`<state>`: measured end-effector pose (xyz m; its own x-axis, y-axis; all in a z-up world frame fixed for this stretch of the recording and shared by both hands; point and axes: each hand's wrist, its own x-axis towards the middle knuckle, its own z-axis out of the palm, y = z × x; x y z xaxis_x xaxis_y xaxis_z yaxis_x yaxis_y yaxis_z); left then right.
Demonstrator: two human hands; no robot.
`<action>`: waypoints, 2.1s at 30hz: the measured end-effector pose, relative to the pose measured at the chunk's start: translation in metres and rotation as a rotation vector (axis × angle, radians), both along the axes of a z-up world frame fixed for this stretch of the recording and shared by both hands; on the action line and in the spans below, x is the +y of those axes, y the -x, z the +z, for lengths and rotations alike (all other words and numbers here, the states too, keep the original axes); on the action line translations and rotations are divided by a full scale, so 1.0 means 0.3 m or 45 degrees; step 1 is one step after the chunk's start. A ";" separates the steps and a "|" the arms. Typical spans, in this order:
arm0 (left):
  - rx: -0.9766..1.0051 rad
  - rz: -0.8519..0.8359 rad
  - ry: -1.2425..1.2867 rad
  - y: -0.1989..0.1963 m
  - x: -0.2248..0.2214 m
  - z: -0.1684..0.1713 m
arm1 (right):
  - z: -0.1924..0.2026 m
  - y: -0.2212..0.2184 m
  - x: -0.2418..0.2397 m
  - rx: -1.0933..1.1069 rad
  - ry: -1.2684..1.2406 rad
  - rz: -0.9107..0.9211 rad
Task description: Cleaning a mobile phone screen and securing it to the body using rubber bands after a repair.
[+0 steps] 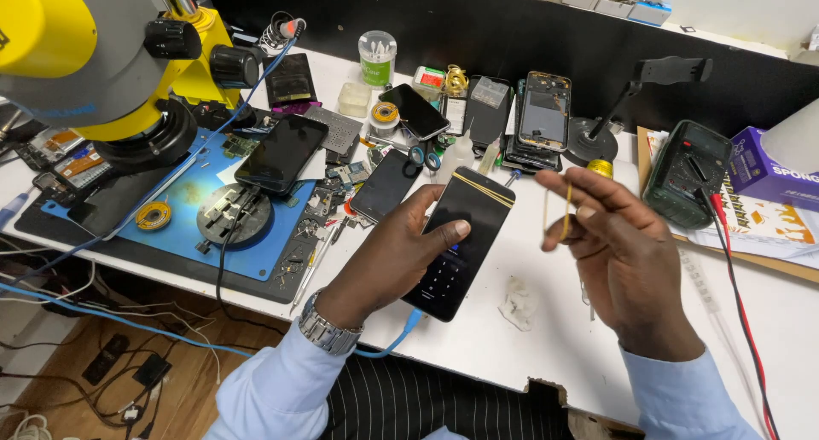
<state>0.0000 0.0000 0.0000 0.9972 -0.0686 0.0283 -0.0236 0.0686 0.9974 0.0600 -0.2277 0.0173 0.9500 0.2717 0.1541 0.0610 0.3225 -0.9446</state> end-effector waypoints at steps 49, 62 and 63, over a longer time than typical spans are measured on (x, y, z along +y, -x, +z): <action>-1.165 0.257 -0.847 0.031 -0.011 0.023 | -0.041 0.018 0.016 0.057 -0.211 0.654; -0.461 0.699 -0.392 0.017 -0.054 0.033 | -0.061 0.148 0.109 -0.432 0.658 0.143; -0.201 0.732 -0.184 0.018 -0.046 0.049 | -0.032 0.180 0.108 -0.752 0.935 0.280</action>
<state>-0.0055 -0.0137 0.0148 0.8603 0.4648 0.2094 -0.1651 -0.1346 0.9770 0.0060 -0.1952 0.0079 0.6902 0.6533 0.3111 0.5993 -0.2751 -0.7518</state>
